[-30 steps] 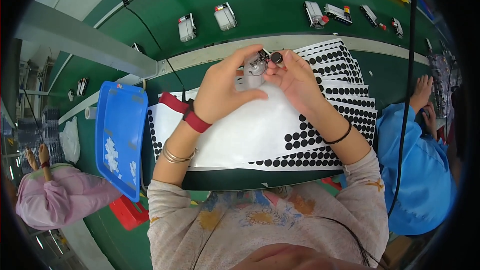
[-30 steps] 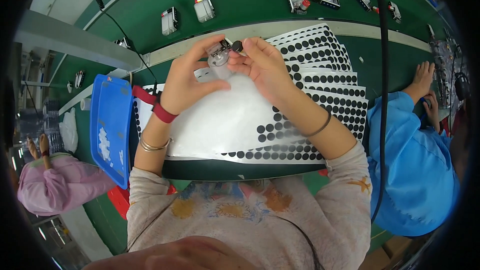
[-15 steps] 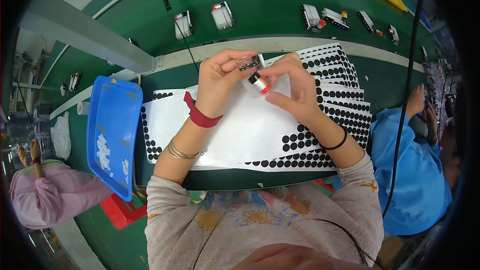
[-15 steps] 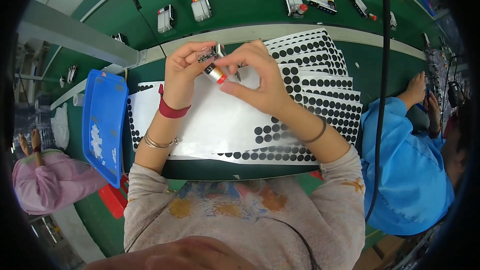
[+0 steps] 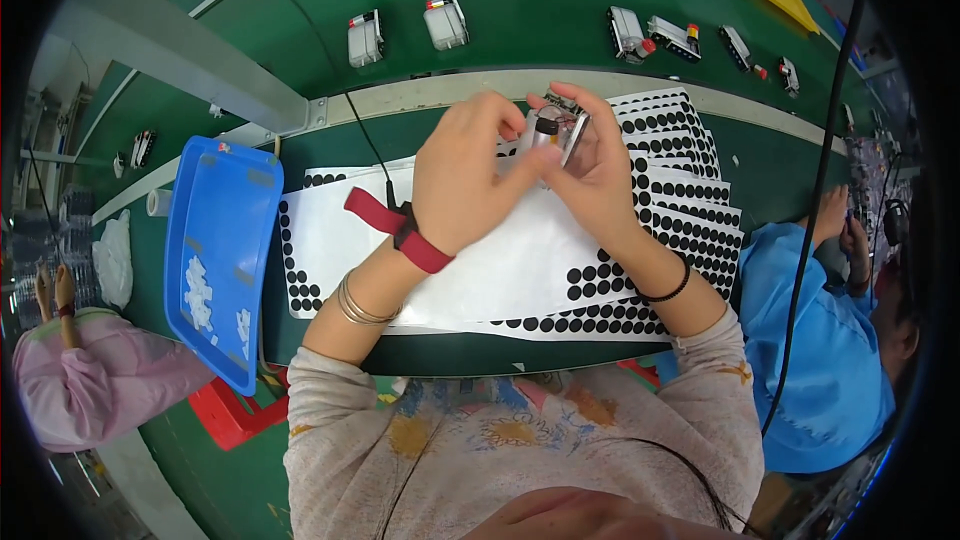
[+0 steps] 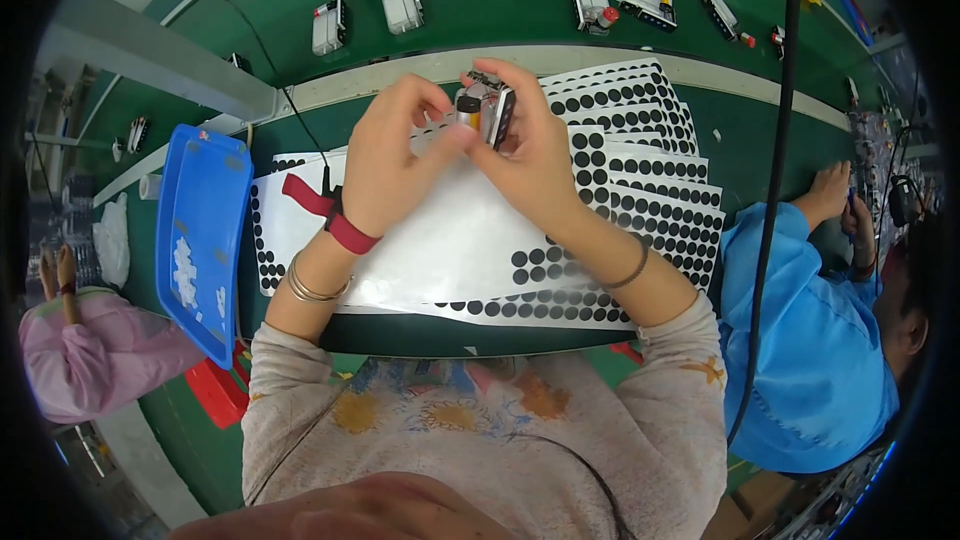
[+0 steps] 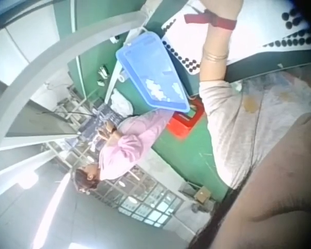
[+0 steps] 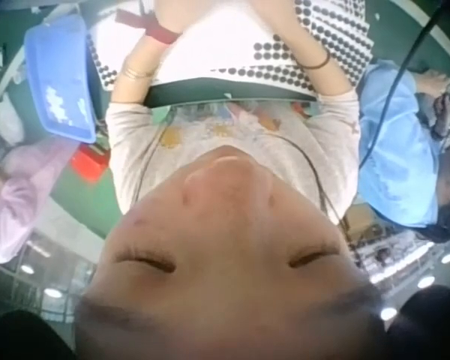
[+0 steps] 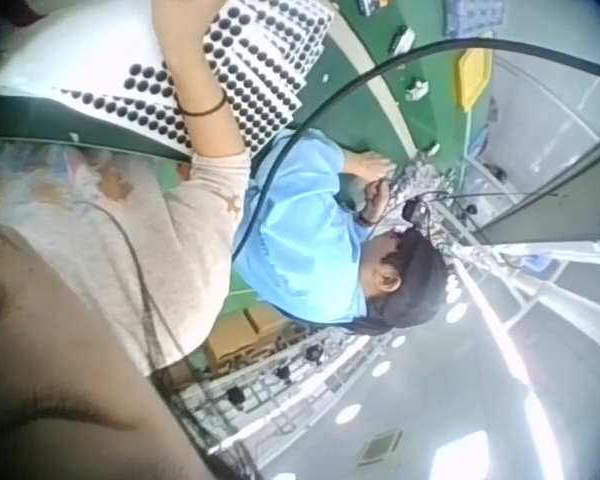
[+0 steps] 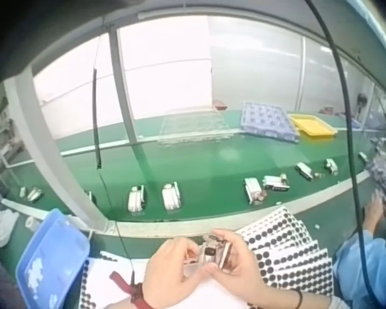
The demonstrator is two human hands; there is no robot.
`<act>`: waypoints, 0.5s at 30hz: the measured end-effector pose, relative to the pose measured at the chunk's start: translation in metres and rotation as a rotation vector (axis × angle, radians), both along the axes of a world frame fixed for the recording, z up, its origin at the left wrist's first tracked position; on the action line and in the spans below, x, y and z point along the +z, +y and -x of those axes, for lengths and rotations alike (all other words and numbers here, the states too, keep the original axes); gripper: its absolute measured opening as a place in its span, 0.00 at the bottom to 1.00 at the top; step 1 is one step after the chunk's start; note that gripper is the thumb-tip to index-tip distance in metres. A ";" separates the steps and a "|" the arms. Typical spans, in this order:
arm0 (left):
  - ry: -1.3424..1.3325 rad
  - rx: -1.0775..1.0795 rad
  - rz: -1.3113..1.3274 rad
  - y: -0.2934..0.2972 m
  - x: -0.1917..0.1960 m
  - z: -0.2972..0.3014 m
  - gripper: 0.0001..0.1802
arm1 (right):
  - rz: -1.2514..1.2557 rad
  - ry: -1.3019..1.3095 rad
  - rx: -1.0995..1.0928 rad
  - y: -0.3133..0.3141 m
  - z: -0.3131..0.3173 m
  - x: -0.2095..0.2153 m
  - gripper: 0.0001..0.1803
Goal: The person assembles electronic components by hand, attaching wires and labels to an electronic circuit board and component housing.
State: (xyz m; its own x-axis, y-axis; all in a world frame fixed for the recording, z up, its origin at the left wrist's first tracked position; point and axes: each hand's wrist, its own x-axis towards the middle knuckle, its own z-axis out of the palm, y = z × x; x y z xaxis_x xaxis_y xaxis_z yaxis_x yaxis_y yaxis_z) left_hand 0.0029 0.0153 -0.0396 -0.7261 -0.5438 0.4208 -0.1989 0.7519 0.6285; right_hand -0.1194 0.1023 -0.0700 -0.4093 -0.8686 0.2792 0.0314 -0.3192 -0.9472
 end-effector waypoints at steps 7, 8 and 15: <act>0.013 0.049 -0.233 0.002 0.007 0.003 0.08 | -0.017 0.135 -0.022 0.001 -0.002 -0.007 0.31; 0.111 -0.023 -0.512 0.001 0.007 0.004 0.09 | -0.044 0.132 -0.016 0.001 -0.002 -0.007 0.31; 0.290 -0.129 -0.922 0.003 0.009 0.007 0.09 | 0.038 0.145 -0.011 0.002 -0.004 -0.007 0.31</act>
